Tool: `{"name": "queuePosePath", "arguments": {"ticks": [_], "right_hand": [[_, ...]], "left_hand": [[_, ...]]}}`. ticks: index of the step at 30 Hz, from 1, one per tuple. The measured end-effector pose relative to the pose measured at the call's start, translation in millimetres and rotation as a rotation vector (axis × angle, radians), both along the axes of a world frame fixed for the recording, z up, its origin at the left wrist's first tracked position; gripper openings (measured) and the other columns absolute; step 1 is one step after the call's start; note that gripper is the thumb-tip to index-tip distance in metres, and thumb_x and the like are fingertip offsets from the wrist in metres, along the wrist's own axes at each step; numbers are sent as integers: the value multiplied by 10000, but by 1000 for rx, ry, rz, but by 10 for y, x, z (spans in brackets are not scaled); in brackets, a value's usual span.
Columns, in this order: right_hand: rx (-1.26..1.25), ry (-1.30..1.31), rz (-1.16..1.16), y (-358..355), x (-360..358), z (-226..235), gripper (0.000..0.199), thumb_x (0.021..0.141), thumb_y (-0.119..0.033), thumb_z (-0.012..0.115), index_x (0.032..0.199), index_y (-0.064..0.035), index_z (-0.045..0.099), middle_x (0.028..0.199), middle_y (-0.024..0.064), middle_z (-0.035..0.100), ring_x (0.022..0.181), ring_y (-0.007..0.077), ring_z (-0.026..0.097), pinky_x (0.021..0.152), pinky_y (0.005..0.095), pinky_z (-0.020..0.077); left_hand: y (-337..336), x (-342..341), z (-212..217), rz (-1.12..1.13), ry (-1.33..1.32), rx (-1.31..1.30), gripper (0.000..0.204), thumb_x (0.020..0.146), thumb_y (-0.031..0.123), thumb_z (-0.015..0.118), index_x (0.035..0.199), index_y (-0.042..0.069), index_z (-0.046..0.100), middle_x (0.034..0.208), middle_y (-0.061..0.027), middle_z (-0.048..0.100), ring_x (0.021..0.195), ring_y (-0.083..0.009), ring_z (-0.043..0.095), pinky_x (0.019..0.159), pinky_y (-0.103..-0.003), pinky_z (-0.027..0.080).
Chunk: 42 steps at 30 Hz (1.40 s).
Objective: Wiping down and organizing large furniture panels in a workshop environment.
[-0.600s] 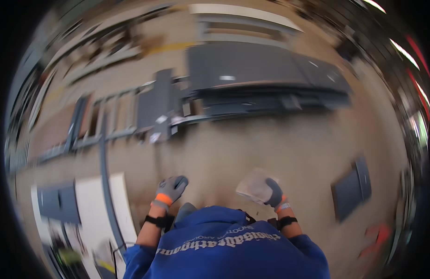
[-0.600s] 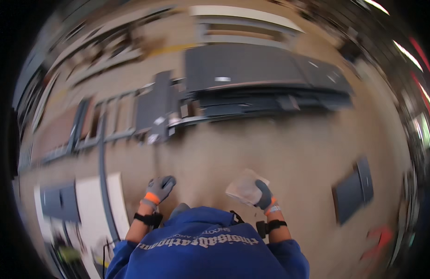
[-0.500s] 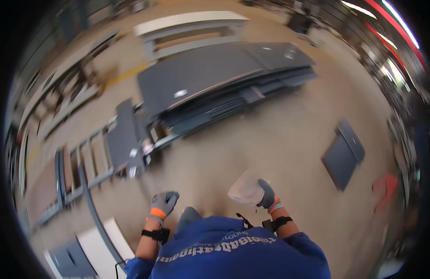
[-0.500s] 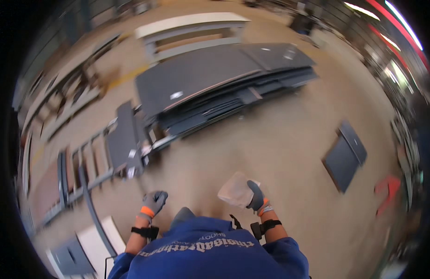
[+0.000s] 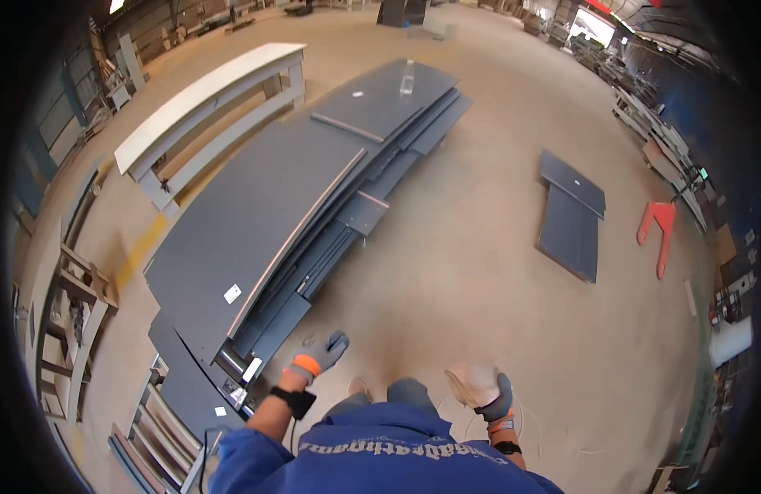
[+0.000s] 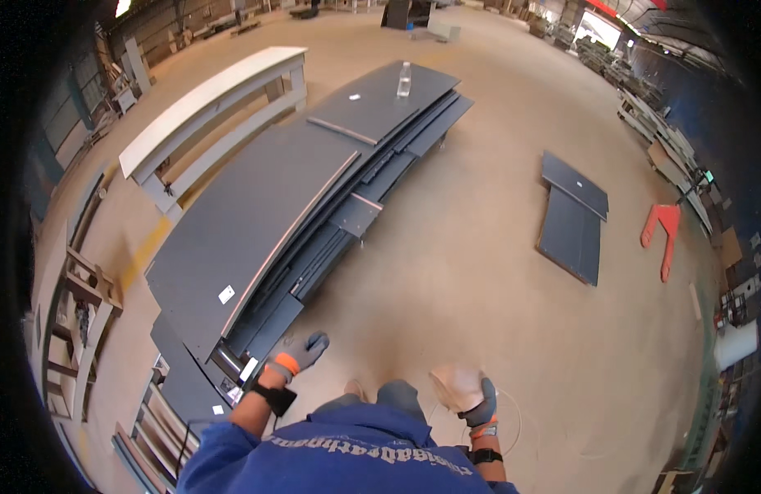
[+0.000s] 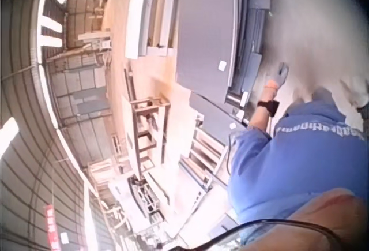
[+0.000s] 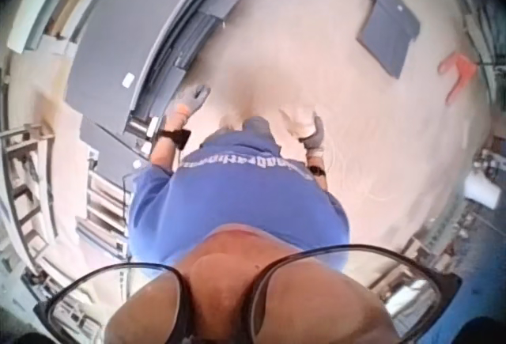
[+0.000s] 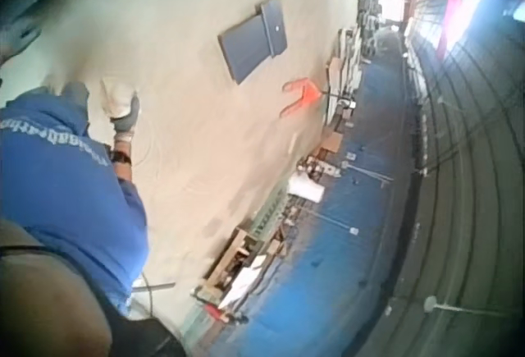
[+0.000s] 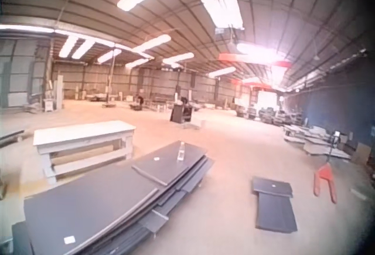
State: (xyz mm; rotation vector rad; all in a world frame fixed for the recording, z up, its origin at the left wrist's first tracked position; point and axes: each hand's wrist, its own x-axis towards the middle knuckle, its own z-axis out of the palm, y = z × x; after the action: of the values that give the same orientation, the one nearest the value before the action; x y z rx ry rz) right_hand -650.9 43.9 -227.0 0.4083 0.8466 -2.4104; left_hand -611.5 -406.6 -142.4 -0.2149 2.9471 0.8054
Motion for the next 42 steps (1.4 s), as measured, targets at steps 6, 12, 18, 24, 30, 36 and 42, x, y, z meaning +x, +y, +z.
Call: {"name": "queuePosePath", "arguments": {"ticks": [6, 12, 18, 24, 30, 36, 42], "right_hand": [[-37, -161, -100, -196, -548, -312, 651, 865, -422, 580, 1367, -30, 442, 1367, 185, 505, 1229, 385, 503, 1051, 546, 389], [-2, -93, 5, -660, -2140, -557, 668, 863, -441, 570, 1362, -15, 446, 1356, 190, 514, 1223, 380, 512, 1047, 526, 401], [148, -228, 221, -1552, -4093, 294, 502, 967, -389, 477, 1344, -59, 464, 1297, 137, 564, 1154, 274, 581, 992, 437, 480], [530, 334, 630, -2397, -5173, 795, 468, 946, -428, 528, 1255, -78, 559, 1103, 51, 663, 1014, 152, 622, 915, 331, 484], [440, 206, 466, -2302, -5020, 563, 544, 937, -503, 505, 1242, -58, 575, 1131, 72, 662, 1002, 166, 620, 908, 310, 476], [422, 34, 126, -1641, -5178, 131, 467, 980, -404, 480, 1295, -63, 528, 1231, 76, 612, 1110, 188, 581, 939, 341, 487], [156, -102, -57, -1154, -5861, 340, 604, 915, -403, 552, 1386, -49, 419, 1362, 167, 507, 1239, 332, 507, 1047, 494, 421]], "left_hand": [[-183, -1409, 100, -168, -256, 136, 372, 881, 415, 550, 1022, 86, 650, 863, -160, 674, 833, -368, 638, 728, -445, 498], [-692, -1881, -714, 3, -421, -52, 659, 832, 491, 595, 1309, 49, 486, 1234, -231, 569, 1186, -383, 522, 1006, -432, 407], [-1056, -2281, -540, 377, -262, -75, 904, 788, 568, 643, 1421, -2, 342, 1450, -268, 360, 1348, -407, 345, 1125, -444, 265], [-1607, -2882, -622, 599, -395, -393, 874, 749, 448, 719, 1427, 45, 342, 1461, -212, 353, 1345, -364, 353, 1100, -438, 327], [-2112, -3741, -859, 546, -433, -494, 1003, 767, 589, 656, 1492, 47, 224, 1527, -203, 262, 1413, -354, 254, 1130, -476, 267], [-2442, -4545, -1117, 574, -388, -405, 1180, 662, 661, 724, 1495, 39, 165, 1521, -229, 237, 1430, -380, 171, 1144, -521, 187], [-2196, -5360, -1312, 708, -715, -413, 1241, 688, 632, 724, 1503, -13, 44, 1567, -248, 83, 1454, -397, 92, 1158, -502, 179]]}}
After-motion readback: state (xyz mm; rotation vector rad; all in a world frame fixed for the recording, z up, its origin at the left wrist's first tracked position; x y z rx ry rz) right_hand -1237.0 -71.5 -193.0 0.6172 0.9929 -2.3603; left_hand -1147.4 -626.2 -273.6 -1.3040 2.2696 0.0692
